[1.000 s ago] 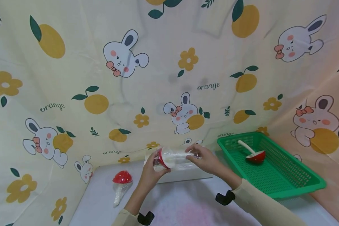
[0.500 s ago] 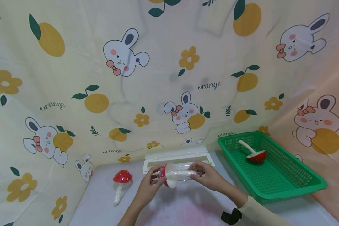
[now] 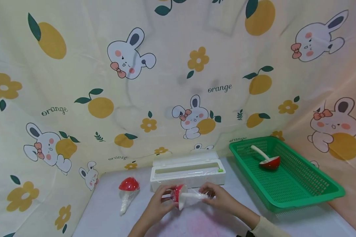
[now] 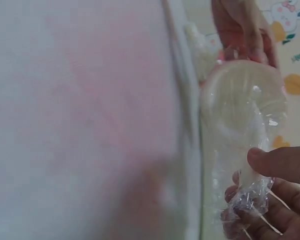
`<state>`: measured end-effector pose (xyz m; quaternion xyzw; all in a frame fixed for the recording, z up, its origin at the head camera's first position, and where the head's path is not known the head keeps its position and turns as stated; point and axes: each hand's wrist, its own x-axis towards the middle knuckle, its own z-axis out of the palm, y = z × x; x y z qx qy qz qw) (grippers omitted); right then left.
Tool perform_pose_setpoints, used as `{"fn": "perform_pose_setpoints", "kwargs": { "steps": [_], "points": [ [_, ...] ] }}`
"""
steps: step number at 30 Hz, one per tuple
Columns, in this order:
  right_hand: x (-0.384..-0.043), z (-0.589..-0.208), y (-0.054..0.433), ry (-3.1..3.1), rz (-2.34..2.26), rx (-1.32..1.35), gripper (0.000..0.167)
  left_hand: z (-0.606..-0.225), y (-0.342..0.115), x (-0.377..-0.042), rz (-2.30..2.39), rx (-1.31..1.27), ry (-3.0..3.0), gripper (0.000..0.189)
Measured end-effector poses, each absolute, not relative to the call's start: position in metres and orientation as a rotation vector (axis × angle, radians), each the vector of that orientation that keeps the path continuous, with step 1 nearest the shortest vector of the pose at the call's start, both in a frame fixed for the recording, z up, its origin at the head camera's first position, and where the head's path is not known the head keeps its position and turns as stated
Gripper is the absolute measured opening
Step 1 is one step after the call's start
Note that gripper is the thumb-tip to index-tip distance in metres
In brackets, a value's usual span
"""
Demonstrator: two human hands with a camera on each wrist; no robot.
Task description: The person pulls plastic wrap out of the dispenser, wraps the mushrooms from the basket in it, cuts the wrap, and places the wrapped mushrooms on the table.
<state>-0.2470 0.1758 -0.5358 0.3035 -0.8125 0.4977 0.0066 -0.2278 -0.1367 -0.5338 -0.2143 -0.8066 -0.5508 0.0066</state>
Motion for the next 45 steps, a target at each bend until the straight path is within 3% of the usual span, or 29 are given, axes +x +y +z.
{"fn": "perform_pose_setpoints", "kwargs": {
  "steps": [11,24,32,39,45],
  "points": [
    [-0.250,-0.555,0.181,-2.661,1.468,0.866,0.023,-0.545,-0.131,-0.226,-1.442,-0.799,-2.609,0.059],
    [-0.249,-0.557,0.191,-2.678,1.440,0.815,0.026,-0.532,-0.123,-0.226,-1.339,-0.767,-2.588,0.041],
    [-0.253,-0.552,0.204,-2.565,1.487,0.432,0.023,-0.524,-0.120,-0.232,-1.306,-0.774,-2.561,0.038],
    [-0.262,-0.552,0.214,-2.445,1.426,0.130,0.039,-0.506,-0.111,-0.245,-1.329,-0.813,-2.597,0.036],
    [-0.273,-0.556,0.218,-2.400,1.356,0.066,0.067,-0.493,-0.101,-0.259,-1.356,-0.774,-2.683,0.035]
  ]
}}
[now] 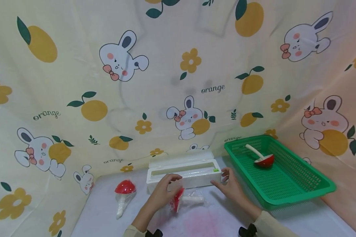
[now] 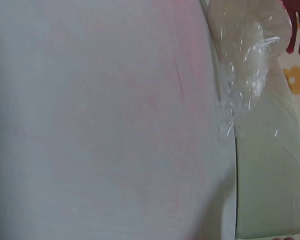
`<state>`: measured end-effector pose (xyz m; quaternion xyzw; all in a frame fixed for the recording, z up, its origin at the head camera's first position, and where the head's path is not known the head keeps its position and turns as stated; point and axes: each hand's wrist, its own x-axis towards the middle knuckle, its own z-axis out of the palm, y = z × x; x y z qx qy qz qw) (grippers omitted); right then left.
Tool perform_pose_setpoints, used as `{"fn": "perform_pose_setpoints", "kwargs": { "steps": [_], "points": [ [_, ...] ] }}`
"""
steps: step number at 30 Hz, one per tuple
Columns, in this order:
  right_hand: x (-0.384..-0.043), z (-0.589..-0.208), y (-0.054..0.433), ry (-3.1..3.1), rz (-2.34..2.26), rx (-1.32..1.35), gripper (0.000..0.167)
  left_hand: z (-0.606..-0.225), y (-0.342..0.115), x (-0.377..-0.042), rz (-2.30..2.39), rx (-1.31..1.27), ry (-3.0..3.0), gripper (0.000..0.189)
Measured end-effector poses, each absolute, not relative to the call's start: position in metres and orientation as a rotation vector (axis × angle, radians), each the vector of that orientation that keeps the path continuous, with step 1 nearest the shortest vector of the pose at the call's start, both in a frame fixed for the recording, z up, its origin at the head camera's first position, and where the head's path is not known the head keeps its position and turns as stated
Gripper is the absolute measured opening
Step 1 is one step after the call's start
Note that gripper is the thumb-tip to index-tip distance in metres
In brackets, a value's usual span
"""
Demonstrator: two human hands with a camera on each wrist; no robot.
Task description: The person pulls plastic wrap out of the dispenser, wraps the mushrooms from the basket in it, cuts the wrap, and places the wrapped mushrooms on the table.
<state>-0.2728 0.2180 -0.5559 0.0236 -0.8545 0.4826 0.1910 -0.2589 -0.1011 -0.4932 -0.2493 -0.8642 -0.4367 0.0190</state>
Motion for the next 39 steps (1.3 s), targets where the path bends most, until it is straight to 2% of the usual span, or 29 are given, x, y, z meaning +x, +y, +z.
{"fn": "perform_pose_setpoints", "kwargs": {
  "steps": [7,11,26,33,39],
  "points": [
    [-0.288,-0.556,0.221,-2.485,1.402,0.043,0.098,-0.481,-0.088,-0.273,-1.315,-0.782,-2.744,0.037],
    [-0.297,-0.555,0.220,-2.572,1.432,0.057,0.109,-0.476,-0.079,-0.282,-1.315,-0.794,-2.776,0.038],
    [-0.318,-0.568,0.223,-2.554,1.504,0.136,0.098,-0.478,-0.054,-0.311,-1.332,-0.813,-2.787,0.034],
    [-0.324,-0.570,0.230,-2.572,1.499,0.200,0.098,-0.475,-0.039,-0.319,-1.457,-0.867,-2.778,0.035],
    [-0.327,-0.567,0.234,-2.588,1.459,0.252,0.090,-0.479,-0.025,-0.326,-1.574,-0.894,-2.749,0.033]
  ]
}}
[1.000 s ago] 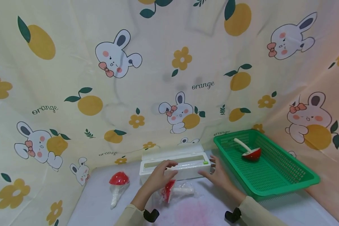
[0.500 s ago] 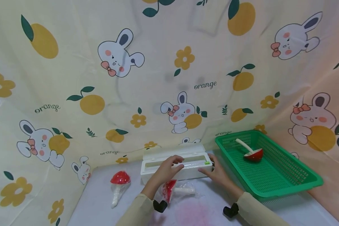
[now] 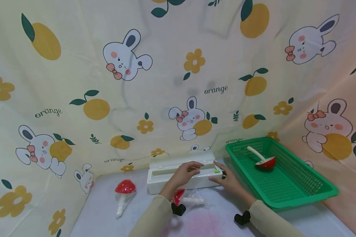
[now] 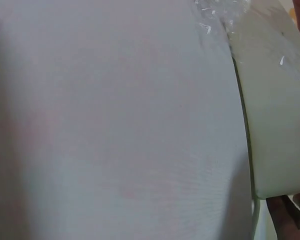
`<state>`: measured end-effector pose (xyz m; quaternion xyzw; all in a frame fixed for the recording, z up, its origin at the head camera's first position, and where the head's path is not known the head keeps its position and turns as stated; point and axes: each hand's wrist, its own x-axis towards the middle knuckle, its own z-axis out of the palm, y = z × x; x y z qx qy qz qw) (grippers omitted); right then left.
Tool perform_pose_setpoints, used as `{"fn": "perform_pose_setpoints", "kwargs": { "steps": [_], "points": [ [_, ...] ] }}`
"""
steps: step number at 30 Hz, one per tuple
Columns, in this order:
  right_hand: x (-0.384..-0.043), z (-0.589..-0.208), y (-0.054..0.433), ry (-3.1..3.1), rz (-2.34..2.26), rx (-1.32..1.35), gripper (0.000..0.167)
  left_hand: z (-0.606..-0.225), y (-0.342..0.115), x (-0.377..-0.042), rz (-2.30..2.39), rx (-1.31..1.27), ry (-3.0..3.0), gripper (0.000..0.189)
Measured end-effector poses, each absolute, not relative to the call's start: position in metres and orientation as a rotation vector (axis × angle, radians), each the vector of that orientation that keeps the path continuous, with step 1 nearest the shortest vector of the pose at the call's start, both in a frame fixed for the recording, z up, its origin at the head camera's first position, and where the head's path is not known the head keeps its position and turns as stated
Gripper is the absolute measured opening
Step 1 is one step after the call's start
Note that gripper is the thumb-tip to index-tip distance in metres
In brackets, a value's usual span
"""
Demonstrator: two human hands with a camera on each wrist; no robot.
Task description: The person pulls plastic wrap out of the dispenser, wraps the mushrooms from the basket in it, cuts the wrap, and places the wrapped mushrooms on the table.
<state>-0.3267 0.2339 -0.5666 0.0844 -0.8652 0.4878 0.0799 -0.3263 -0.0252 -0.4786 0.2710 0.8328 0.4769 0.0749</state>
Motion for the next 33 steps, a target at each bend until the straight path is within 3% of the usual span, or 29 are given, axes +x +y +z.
{"fn": "perform_pose_setpoints", "kwargs": {
  "steps": [16,33],
  "points": [
    [-0.329,-0.570,0.239,-2.556,1.509,0.232,0.089,-0.491,0.019,-0.334,1.560,0.789,2.581,0.020],
    [-0.328,-0.571,0.239,-2.496,1.557,0.270,0.086,-0.498,0.042,-0.328,1.375,0.468,2.769,0.014]
  ]
}}
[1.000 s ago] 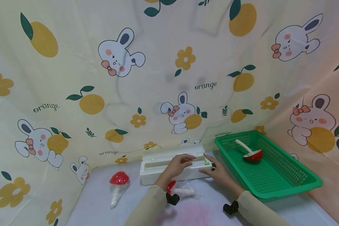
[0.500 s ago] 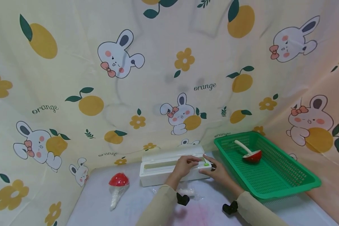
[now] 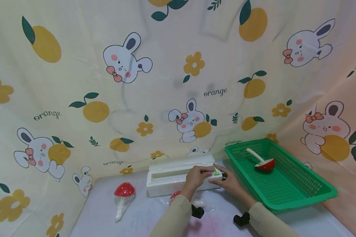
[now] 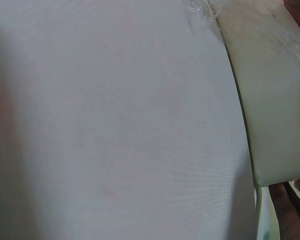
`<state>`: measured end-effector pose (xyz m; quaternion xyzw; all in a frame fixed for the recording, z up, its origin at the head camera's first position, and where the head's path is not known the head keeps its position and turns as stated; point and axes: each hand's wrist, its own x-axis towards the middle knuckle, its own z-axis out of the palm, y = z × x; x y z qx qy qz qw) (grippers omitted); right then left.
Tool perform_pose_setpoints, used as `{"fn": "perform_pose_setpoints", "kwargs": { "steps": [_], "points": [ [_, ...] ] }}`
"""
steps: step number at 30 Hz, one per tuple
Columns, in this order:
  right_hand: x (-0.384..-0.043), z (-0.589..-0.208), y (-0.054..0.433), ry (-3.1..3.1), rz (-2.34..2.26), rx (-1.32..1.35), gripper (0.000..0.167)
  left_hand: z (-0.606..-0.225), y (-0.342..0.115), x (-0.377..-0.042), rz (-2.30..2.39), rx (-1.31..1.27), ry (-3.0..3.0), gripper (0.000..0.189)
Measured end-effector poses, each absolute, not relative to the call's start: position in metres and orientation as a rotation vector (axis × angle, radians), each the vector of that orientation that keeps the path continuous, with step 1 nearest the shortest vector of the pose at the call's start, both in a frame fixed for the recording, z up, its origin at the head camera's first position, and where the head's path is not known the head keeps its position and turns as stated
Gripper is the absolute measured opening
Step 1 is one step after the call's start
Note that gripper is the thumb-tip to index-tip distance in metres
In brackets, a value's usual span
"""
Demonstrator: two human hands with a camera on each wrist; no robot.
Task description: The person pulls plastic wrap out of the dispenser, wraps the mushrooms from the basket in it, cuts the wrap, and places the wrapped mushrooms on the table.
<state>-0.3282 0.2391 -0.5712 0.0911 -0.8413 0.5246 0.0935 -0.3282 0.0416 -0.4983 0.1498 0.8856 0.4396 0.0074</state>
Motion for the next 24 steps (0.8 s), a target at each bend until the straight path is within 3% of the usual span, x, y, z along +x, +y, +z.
{"fn": "perform_pose_setpoints", "kwargs": {
  "steps": [24],
  "points": [
    [-0.326,-0.568,0.239,-2.526,1.476,0.256,0.087,-0.502,0.056,-0.330,1.293,0.336,2.872,0.010]
  ]
}}
